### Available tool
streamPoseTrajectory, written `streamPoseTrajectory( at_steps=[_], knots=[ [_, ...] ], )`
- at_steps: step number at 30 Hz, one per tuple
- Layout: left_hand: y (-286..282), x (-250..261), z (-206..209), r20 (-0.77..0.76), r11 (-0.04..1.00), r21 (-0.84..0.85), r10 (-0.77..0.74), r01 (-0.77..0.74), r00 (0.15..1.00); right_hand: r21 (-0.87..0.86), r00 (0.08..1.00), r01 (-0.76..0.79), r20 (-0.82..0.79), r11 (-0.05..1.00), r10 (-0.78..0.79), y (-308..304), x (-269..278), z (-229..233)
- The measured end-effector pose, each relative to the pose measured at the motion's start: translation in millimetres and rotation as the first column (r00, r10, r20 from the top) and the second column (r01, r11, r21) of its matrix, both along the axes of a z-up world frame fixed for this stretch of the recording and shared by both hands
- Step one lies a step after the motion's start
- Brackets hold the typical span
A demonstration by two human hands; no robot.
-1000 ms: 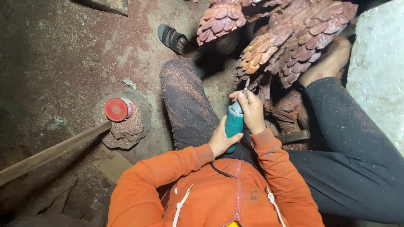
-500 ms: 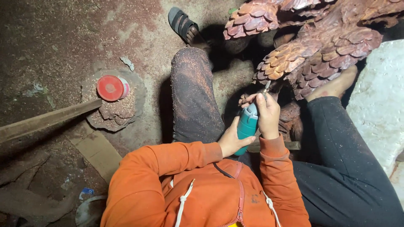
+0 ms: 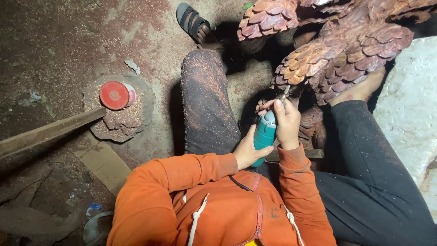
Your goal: Sanding and refining the intricate details of a wooden sculpture using a handheld rotary tool.
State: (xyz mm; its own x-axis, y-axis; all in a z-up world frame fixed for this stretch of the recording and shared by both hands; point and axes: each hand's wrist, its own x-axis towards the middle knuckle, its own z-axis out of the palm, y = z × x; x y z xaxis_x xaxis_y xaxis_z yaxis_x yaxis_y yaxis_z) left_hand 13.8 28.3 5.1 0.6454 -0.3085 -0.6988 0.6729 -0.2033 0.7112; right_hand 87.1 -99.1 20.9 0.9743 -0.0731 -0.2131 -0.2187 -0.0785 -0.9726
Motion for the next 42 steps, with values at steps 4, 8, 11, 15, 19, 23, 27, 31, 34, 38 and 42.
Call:
streamPoseTrajectory(
  at_steps=[4,8,11,15,19,23,27,31,34,38,42],
  knots=[
    [1.1,-5.1,-5.5,0.007,1.0,0.001,0.007,-0.007,1.0,-0.051,1.0,-0.012,-0.001,0.999,0.012,0.7,-1.0,-3.1],
    [1.0,-6.1,-7.0,0.008,0.999,-0.009,0.048,-0.048,0.999,-0.069,0.999,-0.037,-0.001,0.997,0.037,4.6,0.2,-6.4],
    [2.7,-6.8,-9.5,0.013,0.999,-0.013,0.048,-0.048,0.999,-0.08,1.0,-0.03,-0.007,0.996,0.029,4.6,-1.6,-6.6],
    [1.3,-8.3,-13.6,0.009,0.999,-0.01,0.049,-0.049,0.999,-0.063,0.998,-0.047,-0.037,0.997,0.045,6.3,2.2,-2.4],
    [2.9,-11.2,-17.9,0.003,0.998,-0.002,0.057,-0.057,0.998,-0.076,0.998,-0.054,-0.043,0.996,0.051,7.0,0.0,-10.2],
    [2.5,-14.4,-23.1,-0.017,0.998,0.011,0.065,-0.065,0.998,-0.04,0.996,-0.036,-0.084,0.999,0.032,11.2,-1.2,-16.7],
    [7.5,-13.9,-17.2,-0.01,0.999,-0.011,0.041,-0.041,0.999,-0.029,0.989,-0.028,-0.146,0.999,0.023,8.8,-7.5,-20.4],
    [22.9,-8.2,-20.4,-0.003,0.999,0.01,-0.045,0.045,0.999,-0.06,0.989,-0.017,-0.146,0.998,0.009,11.6,-9.6,-16.9],
    [34.7,-0.8,-15.1,-0.001,0.988,0.074,-0.134,0.134,0.991,-0.06,0.992,-0.008,-0.127,0.998,0.0,13.4,-11.5,-23.2],
    [44.6,13.5,4.5,-0.011,0.961,0.156,-0.229,0.228,0.973,-0.027,0.994,0.022,-0.111,0.999,-0.025,12.0,-14.1,-17.5],
    [52.2,31.8,26.3,-0.029,0.914,0.248,-0.324,0.321,0.946,0.008,0.995,0.05,-0.091,0.999,-0.049,9.9,-15.2,-16.8]
  ],
)
